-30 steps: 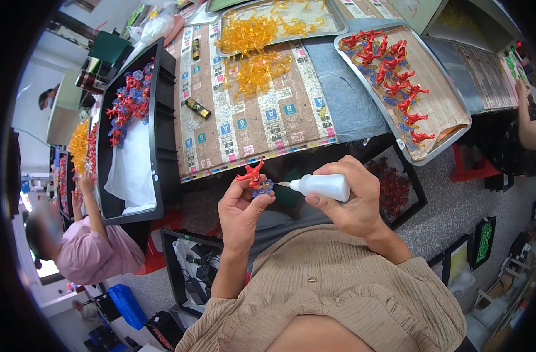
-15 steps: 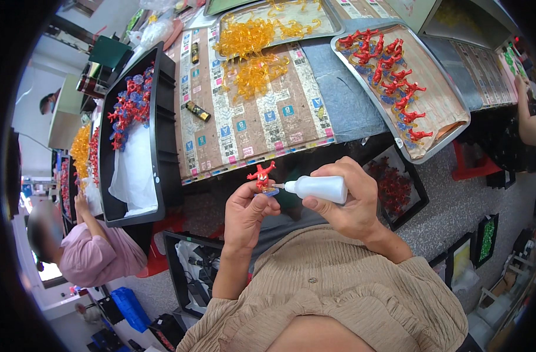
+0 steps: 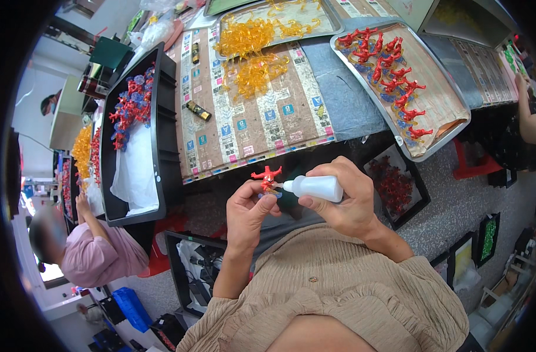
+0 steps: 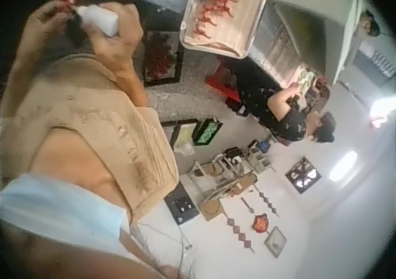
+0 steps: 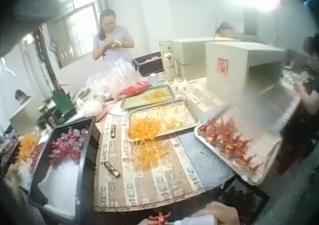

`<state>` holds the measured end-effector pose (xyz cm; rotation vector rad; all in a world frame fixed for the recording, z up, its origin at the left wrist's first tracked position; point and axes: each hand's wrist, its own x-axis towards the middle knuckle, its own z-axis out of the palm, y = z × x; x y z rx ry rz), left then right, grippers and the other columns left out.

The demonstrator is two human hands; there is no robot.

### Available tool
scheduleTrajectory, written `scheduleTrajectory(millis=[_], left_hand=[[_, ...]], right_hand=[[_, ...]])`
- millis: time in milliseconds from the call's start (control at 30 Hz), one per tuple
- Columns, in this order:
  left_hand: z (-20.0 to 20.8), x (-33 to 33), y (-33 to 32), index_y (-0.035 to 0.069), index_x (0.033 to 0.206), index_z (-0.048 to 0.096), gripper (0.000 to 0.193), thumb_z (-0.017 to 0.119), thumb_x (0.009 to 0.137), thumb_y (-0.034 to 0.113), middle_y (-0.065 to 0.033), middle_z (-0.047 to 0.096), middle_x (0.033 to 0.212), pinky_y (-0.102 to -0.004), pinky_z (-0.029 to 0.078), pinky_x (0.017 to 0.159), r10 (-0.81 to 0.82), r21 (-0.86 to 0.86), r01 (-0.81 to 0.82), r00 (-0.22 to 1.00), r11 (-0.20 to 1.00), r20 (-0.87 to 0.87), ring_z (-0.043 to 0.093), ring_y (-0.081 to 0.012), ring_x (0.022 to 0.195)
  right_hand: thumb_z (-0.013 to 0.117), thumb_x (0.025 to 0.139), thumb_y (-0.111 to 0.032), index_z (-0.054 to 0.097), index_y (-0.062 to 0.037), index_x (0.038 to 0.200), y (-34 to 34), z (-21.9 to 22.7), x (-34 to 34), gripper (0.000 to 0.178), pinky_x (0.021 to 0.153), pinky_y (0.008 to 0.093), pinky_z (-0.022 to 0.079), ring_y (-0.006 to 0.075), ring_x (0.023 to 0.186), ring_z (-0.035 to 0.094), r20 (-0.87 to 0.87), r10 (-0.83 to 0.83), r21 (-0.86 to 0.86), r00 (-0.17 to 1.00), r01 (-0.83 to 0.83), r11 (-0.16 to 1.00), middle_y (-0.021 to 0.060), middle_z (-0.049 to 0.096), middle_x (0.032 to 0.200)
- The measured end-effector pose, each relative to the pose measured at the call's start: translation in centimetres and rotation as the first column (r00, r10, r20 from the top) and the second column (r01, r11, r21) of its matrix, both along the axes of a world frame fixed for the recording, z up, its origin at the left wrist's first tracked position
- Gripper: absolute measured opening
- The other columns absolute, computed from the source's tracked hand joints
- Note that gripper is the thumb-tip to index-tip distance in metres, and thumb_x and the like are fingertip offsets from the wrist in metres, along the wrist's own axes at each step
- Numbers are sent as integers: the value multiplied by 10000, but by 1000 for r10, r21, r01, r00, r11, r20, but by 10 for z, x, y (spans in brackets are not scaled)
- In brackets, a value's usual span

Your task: The person assembles small toy figurines by applying glue from a bottle and joining the parts by hand.

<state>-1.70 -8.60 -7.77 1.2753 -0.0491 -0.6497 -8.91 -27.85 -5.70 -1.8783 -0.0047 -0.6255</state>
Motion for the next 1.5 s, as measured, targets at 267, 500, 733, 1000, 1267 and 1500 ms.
scheduleTrajectory(millis=[267,500,733,1000,1267,1500], left_hand=[[-5,-1,-1,-14,924,652,228,791,765,73,15,499,844,-186,408,514,28,185,-94,943,978,331,507,-42,664],[7,-1,-4,11,893,655,310,848,672,110,6,485,806,-192,307,487,-102,458,-249,781,853,616,388,-33,580],[8,0,-5,-1,893,647,317,825,647,89,-66,496,798,-276,396,526,-274,540,-380,565,751,778,483,-162,628],[12,-4,-4,-13,940,623,331,795,677,89,-104,499,865,-360,464,619,-348,605,-361,567,710,747,553,-267,726],[12,-2,-2,-11,955,620,342,794,678,85,-112,501,877,-366,468,630,-351,609,-354,572,710,742,553,-279,739],[10,5,10,-15,975,640,327,793,692,41,-64,493,883,-241,414,528,-160,493,-321,687,809,709,503,-112,621]], right_hand=[[858,661,-137,633,-17,979,0,8,-4,407,614,285,453,190,707,569,-13,-20,-95,1000,19,995,97,646,853],[859,659,-133,634,-19,976,0,4,-3,405,629,292,463,204,726,584,33,-52,-53,998,54,997,101,650,868],[853,665,-127,633,-18,978,3,2,0,398,629,300,471,212,726,588,27,-50,-115,998,53,992,106,655,886],[845,671,-116,632,-15,993,5,-2,2,399,621,299,477,215,731,596,11,-46,-143,999,47,989,108,655,889],[856,660,-120,628,-8,975,7,-3,4,405,627,300,480,209,728,596,33,-82,-125,996,86,988,100,647,870],[799,713,-68,612,-15,999,9,-11,39,346,717,277,489,198,785,616,-92,-174,134,980,186,973,119,621,922]])
